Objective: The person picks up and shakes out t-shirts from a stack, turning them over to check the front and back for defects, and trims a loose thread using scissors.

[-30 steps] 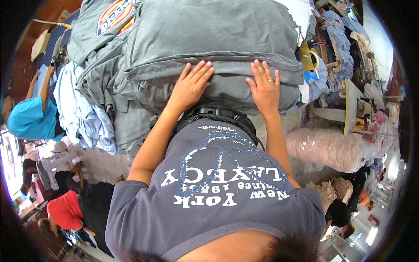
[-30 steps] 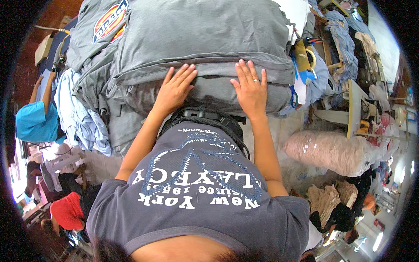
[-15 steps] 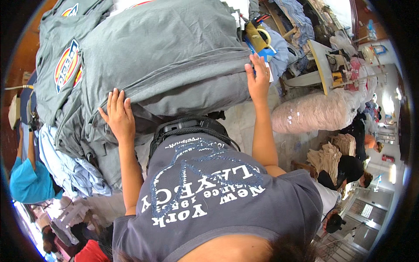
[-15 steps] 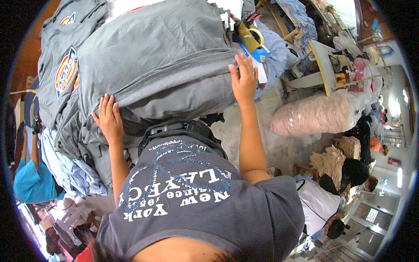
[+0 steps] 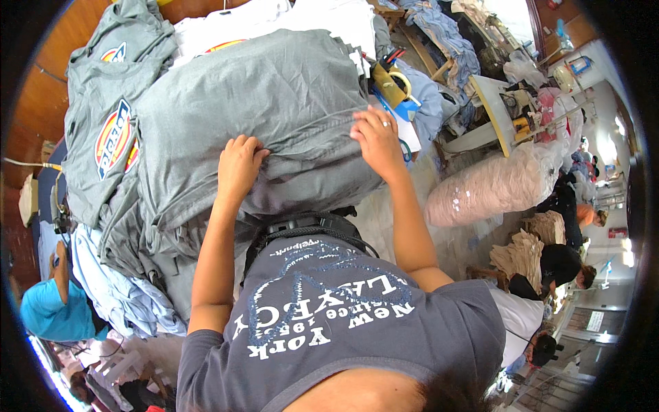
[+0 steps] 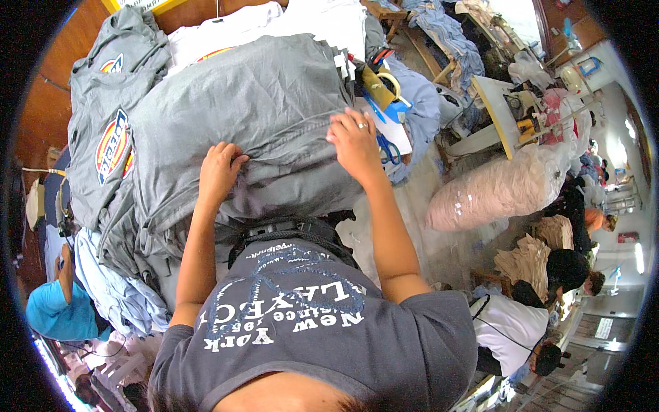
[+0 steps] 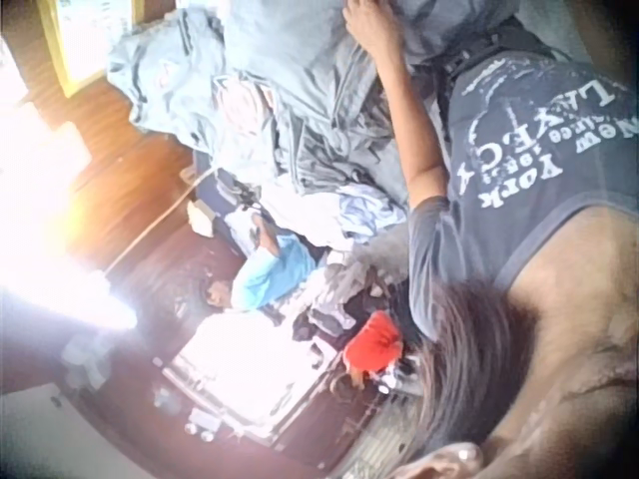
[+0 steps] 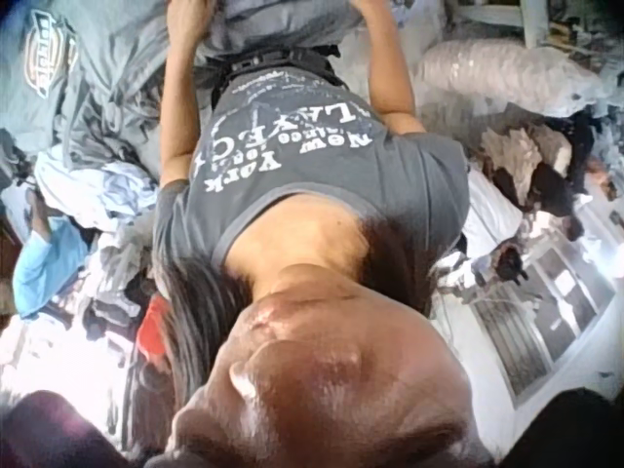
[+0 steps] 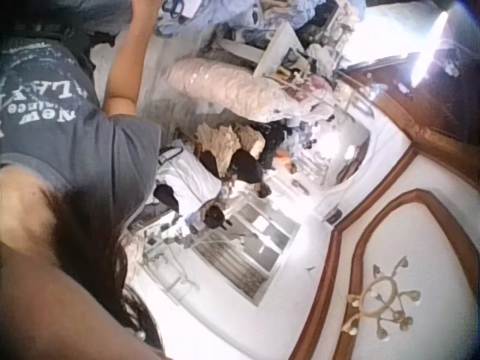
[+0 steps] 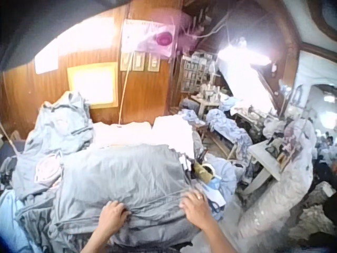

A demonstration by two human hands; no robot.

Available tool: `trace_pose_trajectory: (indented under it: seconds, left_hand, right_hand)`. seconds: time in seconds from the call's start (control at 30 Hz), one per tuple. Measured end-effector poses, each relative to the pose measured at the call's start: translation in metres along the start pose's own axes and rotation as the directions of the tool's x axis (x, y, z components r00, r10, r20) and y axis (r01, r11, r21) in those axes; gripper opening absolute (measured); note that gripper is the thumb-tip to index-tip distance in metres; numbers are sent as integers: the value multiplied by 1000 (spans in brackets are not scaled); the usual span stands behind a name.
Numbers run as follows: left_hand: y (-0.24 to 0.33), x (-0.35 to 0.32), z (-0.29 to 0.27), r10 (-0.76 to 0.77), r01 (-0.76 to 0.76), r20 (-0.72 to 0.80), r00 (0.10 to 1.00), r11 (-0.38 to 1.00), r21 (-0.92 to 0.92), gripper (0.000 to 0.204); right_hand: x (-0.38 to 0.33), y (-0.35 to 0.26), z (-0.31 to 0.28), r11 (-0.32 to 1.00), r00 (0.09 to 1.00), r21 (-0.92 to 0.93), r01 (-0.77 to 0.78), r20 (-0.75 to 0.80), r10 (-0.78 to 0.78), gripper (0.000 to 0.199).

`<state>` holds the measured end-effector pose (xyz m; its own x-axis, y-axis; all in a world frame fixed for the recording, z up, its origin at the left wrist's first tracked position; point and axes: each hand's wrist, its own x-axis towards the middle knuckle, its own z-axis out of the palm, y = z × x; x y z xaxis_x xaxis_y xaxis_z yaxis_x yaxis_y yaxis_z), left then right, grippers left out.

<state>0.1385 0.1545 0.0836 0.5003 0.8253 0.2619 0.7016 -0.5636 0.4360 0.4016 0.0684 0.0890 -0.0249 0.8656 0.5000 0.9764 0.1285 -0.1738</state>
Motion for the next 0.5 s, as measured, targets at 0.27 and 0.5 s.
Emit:
trace_pose_trajectory:
  seconds: [0.27, 0.5]
  left_hand:
    - [48, 2, -47, -1, -25, -201, 980, 992, -127, 14]
    - [100, -51, -155, 681, -204, 148, 717, 408, -890, 12]
  right_hand:
    - [-15, -60, -52, 980, 972, 150, -130, 213, 96, 14]
    - [27, -110, 14, 460, 902, 805, -374, 431, -22, 31]
